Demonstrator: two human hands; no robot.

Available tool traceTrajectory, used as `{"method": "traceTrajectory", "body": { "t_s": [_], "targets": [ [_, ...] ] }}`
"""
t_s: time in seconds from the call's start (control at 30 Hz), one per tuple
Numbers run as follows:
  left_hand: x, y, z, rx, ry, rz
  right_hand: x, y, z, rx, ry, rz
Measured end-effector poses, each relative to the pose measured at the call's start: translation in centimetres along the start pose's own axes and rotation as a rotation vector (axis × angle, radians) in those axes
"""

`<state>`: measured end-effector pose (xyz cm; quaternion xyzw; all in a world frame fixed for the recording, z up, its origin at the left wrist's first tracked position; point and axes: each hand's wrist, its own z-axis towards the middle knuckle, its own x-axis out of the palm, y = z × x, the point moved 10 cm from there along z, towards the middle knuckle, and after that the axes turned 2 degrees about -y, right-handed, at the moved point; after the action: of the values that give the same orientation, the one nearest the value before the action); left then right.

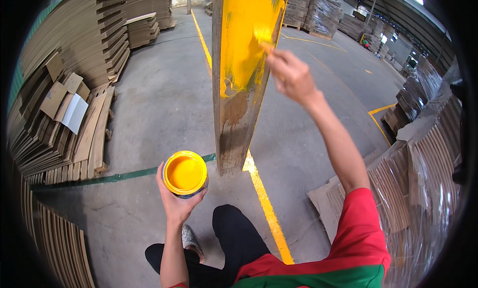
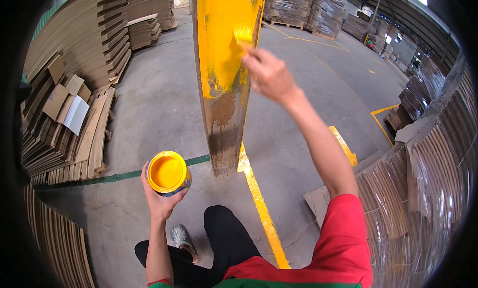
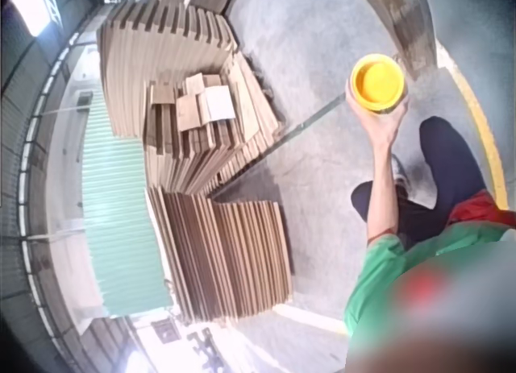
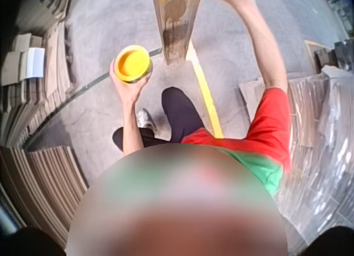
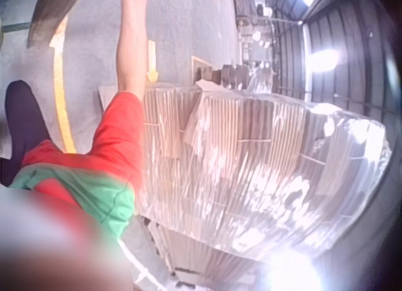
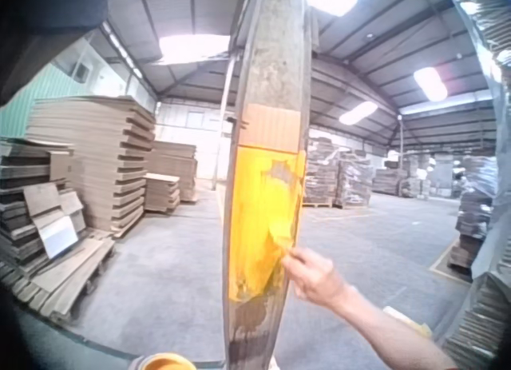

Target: The person paints a metal support beam and floor lines with yellow paint using a brush and a small paint can. They repeatedly dip the brush into the paint can and apply paint to the beam and floor, occasionally using a piece of cardboard to wipe excess paint.

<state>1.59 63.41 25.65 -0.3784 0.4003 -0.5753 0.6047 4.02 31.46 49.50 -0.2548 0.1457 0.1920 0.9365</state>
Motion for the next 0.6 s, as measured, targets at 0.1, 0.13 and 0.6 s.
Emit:
{"method": "traceTrajectory", "body": {
  "t_s": [0.1, 0.13, 0.6],
  "targets": [
    [-0.3, 0.2, -0.2, 0.009, -0.008, 0.049, 2.1, 1.8, -3.9, 0.165, 0.091, 0.143],
    [-0.5, 0.3, -0.2, 0.015, -0.008, 0.07, 2.4, 2.1, -4.6, 0.237, 0.114, 0.2],
    [-1.1, 1.3, 0.2, 0.024, -0.035, 0.087, -7.0, -6.2, 9.1, 0.207, -0.522, 0.039]
  ]
}}
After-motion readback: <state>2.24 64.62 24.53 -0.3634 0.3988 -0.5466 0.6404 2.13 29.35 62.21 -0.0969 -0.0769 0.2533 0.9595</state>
